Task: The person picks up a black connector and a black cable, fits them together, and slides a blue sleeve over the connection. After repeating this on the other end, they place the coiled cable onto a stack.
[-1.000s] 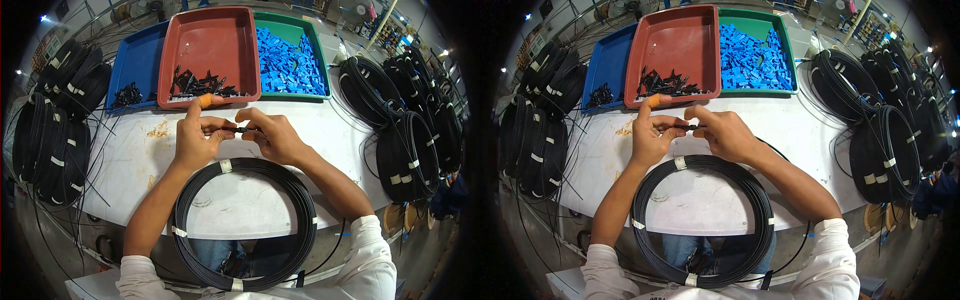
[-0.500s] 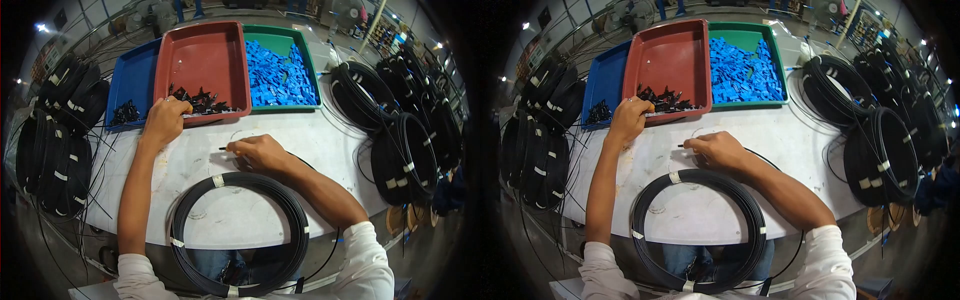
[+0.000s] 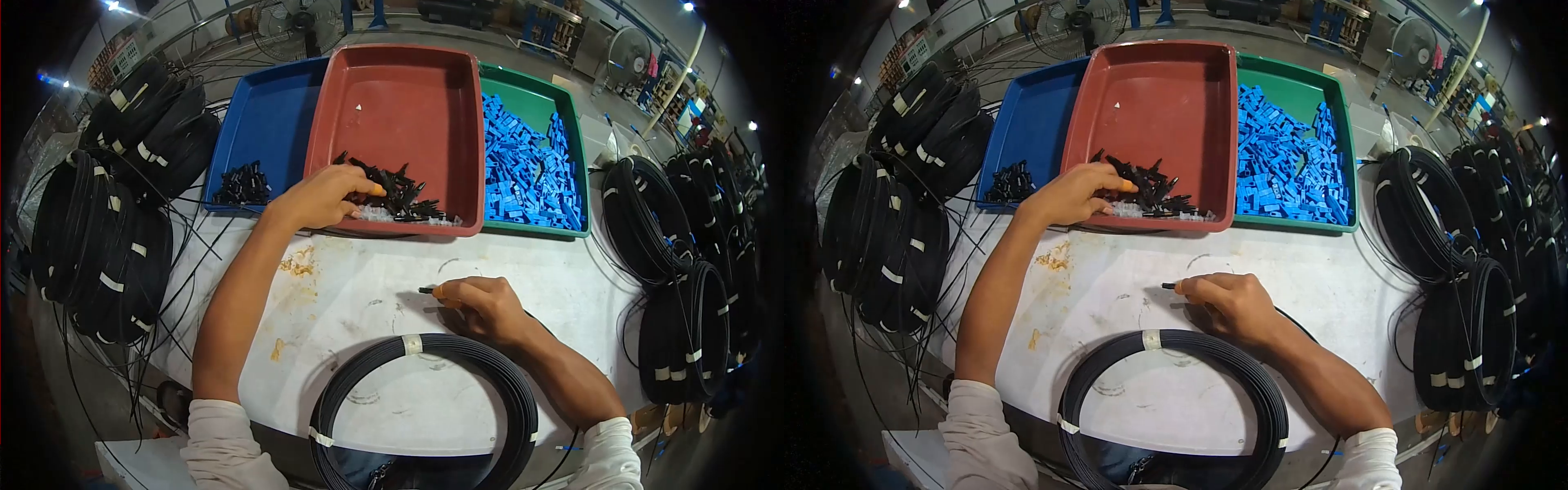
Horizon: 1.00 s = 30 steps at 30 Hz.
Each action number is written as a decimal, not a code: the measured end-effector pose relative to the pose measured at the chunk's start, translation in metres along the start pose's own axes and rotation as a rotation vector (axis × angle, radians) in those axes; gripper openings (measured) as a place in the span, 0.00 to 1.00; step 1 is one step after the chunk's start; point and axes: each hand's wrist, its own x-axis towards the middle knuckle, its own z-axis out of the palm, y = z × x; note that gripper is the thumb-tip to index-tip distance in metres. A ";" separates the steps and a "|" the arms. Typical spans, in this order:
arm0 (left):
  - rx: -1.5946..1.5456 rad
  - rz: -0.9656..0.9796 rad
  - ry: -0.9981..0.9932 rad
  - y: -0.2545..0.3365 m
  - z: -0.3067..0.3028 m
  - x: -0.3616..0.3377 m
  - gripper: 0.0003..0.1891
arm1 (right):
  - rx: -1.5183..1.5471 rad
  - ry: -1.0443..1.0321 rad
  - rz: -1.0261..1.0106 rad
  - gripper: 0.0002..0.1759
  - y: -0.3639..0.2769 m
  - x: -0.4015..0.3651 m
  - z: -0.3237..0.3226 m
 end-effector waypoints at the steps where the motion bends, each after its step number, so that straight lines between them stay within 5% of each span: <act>1: -0.075 -0.045 -0.018 0.002 -0.001 0.002 0.19 | 0.002 -0.008 0.010 0.17 0.001 -0.001 0.000; 4: -0.012 0.076 0.071 -0.011 0.010 0.002 0.15 | -0.005 -0.005 -0.006 0.16 0.008 0.000 0.002; 17: 0.054 0.040 -0.001 -0.010 0.003 0.010 0.08 | -0.035 -0.006 -0.031 0.14 0.007 -0.001 0.001; 24: -0.057 -0.149 0.109 0.005 -0.008 0.003 0.07 | -0.044 0.011 -0.041 0.18 0.016 -0.004 0.006; 27: -0.154 -0.186 0.250 0.007 -0.002 0.002 0.08 | -0.053 0.015 -0.043 0.18 0.016 -0.004 0.008; 29: -0.683 -0.148 0.459 0.009 0.008 0.004 0.09 | -0.061 0.018 -0.048 0.17 0.018 -0.003 0.008; 30: -0.685 -0.139 0.450 0.015 0.011 0.003 0.09 | -0.066 0.011 -0.053 0.17 0.018 -0.004 0.007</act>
